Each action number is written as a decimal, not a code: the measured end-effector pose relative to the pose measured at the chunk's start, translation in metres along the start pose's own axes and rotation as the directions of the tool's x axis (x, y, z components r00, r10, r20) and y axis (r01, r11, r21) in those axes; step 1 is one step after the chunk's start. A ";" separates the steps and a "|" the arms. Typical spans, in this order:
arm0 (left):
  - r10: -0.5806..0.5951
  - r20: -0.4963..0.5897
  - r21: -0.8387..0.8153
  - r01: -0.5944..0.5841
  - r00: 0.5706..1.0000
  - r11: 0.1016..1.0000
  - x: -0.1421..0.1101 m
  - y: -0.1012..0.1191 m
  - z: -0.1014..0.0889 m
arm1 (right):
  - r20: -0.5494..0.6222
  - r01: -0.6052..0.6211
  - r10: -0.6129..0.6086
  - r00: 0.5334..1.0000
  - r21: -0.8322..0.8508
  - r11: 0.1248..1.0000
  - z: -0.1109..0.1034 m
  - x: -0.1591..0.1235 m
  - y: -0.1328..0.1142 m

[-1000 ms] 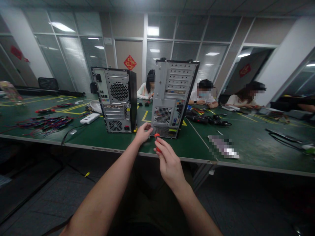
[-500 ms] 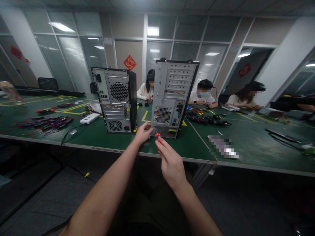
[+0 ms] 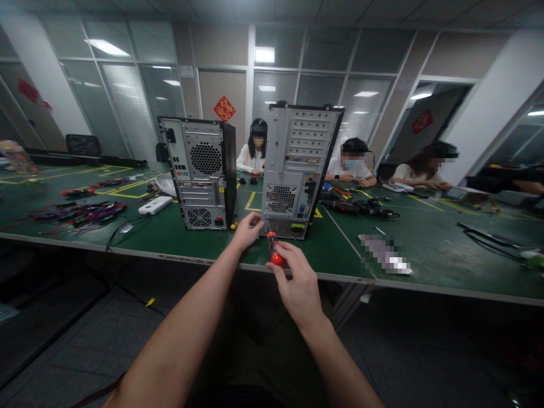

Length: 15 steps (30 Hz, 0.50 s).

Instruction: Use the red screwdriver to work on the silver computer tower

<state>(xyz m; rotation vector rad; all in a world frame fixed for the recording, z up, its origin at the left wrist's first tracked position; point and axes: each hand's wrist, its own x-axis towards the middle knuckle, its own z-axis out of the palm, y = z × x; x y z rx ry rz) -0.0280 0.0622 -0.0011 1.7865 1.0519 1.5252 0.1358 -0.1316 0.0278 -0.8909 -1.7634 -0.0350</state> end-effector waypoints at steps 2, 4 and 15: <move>0.001 0.000 -0.010 -0.001 1.000 1.000 0.000 -0.001 0.001 | -0.003 0.002 -0.002 1.000 -0.002 1.000 0.000 0.000 0.000; 0.006 -0.005 -0.019 -0.006 1.000 1.000 0.001 -0.002 0.001 | -0.003 0.002 -0.002 1.000 -0.002 1.000 0.000 -0.001 0.000; 0.008 0.040 -0.089 -0.005 0.999 0.996 0.002 -0.003 0.001 | -0.001 -0.007 0.007 1.000 -0.001 1.000 0.000 -0.001 0.000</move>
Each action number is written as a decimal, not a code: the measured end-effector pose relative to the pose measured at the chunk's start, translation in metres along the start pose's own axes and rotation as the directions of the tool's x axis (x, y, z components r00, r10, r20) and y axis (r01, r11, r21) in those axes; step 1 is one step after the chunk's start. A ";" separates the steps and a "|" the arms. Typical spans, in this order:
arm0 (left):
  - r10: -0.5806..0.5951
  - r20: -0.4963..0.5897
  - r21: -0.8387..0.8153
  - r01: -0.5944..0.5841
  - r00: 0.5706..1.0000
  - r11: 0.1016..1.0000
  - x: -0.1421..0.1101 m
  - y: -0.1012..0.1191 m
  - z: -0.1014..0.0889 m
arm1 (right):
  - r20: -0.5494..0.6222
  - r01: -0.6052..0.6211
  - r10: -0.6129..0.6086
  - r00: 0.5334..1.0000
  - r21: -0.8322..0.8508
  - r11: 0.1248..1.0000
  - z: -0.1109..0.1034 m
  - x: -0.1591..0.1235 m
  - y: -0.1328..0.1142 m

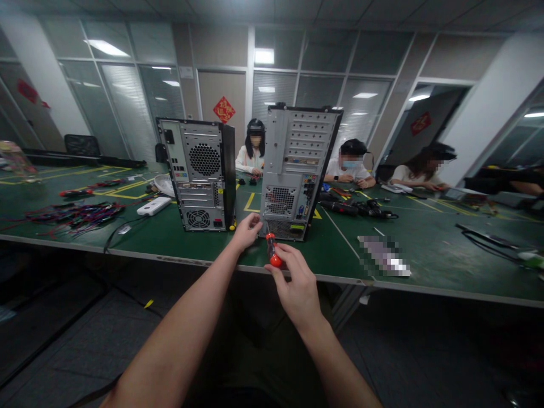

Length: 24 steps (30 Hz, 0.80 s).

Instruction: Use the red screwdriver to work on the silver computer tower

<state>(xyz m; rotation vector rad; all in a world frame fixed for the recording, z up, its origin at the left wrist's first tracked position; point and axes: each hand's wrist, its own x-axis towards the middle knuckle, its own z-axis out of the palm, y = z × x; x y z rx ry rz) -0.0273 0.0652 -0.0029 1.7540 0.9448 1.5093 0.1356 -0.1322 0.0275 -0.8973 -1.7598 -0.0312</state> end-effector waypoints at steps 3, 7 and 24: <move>-0.007 0.010 -0.012 0.007 1.000 1.000 0.000 0.001 0.000 | 0.002 0.000 0.000 1.000 -0.001 1.000 0.000 0.000 0.001; -0.022 0.017 -0.018 0.023 1.000 1.000 0.000 0.003 0.000 | 0.006 0.013 -0.013 1.000 -0.007 1.000 0.000 0.000 0.002; -0.195 0.016 -0.138 0.196 0.981 0.971 -0.005 0.012 -0.001 | 0.002 0.087 -0.087 0.996 -0.005 0.996 -0.006 0.000 -0.007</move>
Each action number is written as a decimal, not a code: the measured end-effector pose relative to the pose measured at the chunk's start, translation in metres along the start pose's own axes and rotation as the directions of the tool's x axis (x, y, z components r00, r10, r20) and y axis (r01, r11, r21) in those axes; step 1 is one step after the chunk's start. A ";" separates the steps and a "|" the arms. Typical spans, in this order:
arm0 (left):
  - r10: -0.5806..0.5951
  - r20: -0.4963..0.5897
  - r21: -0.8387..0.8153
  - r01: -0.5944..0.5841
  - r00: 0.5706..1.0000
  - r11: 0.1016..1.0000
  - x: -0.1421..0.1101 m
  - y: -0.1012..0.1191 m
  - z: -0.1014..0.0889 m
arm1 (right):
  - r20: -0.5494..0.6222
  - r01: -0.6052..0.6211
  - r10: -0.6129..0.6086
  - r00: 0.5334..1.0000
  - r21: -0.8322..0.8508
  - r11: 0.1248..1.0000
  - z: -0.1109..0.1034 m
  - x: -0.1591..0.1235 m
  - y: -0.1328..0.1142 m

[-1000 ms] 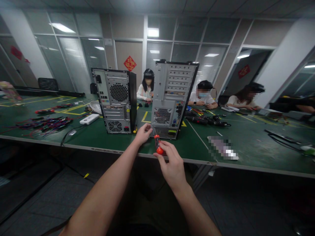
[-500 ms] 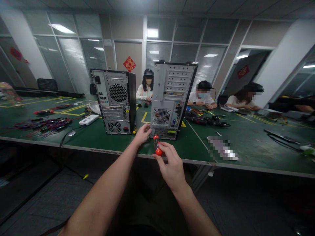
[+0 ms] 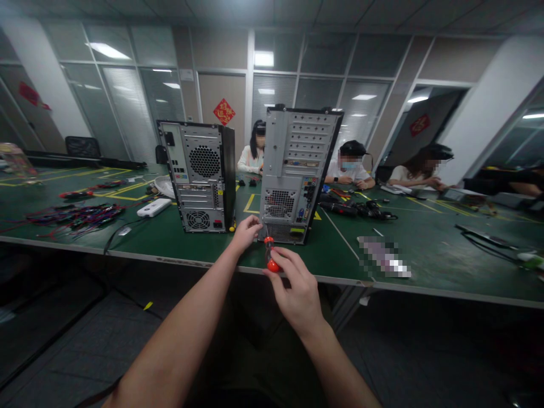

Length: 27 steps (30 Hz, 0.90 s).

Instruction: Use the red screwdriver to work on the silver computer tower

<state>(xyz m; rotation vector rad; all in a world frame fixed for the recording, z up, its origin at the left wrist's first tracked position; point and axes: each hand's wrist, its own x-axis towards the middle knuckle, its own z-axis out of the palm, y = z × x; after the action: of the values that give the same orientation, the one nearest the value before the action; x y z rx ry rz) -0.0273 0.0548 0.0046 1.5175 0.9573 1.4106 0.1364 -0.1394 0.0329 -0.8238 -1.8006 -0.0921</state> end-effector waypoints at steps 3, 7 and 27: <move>0.001 -0.005 0.004 -0.001 1.000 1.000 0.000 0.003 0.000 | 0.051 0.058 -0.056 0.997 -0.047 0.997 -0.002 0.001 0.000; -0.024 -0.022 -0.022 0.024 0.999 0.999 -0.001 0.006 0.002 | 0.076 0.087 -0.080 0.994 -0.097 0.992 -0.004 0.001 0.000; -0.097 -0.068 -0.078 0.091 0.993 0.993 -0.001 0.008 0.004 | -0.007 -0.033 0.033 0.999 -0.083 0.996 0.001 -0.002 0.000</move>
<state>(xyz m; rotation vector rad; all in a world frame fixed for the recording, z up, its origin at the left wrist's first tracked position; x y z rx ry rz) -0.0230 0.0503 0.0119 1.3579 0.9956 1.4251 0.1363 -0.1402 0.0308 -0.9111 -1.7875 -0.1487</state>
